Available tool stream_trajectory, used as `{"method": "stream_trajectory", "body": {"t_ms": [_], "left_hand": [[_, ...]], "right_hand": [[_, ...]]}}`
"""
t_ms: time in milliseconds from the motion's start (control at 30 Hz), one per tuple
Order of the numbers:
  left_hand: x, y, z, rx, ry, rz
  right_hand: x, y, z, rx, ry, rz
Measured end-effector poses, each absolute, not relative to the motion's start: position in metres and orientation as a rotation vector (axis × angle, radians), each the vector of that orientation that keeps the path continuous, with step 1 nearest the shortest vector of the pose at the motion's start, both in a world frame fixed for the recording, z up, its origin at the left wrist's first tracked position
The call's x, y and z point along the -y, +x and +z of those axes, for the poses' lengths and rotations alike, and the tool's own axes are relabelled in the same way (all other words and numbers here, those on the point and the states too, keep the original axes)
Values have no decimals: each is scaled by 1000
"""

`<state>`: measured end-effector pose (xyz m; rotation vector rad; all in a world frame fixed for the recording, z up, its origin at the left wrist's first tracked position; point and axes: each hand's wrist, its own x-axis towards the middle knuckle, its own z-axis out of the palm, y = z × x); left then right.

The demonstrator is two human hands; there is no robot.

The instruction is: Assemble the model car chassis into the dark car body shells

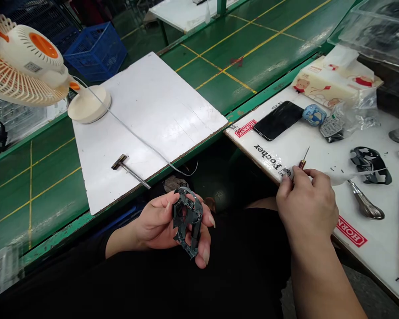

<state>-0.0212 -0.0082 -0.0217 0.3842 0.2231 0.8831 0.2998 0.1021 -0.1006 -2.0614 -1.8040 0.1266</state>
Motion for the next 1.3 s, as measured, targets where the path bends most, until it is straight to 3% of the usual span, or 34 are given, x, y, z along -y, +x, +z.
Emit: {"method": "stream_trajectory", "body": {"t_ms": [233, 300, 433, 600, 900, 1300], "left_hand": [[13, -18, -32, -374, 443, 1020], [14, -17, -38, -454, 468, 1034], [18, -13, -52, -667, 535, 1003], [24, -12, -52, -925, 648, 940], [39, -30, -49, -1023, 568, 784], [40, -39, -50, -972, 514, 738]], "right_hand": [[-71, 283, -88, 1758, -1641, -87], [-44, 265, -64, 1810, -1482, 129], [-7, 227, -27, 1811, -1208, 1076], [-7, 208, -37, 1468, -1312, 1672], [1, 208, -61, 1018, -1262, 2106], [3, 209, -68, 1037, -1228, 2227]]}}
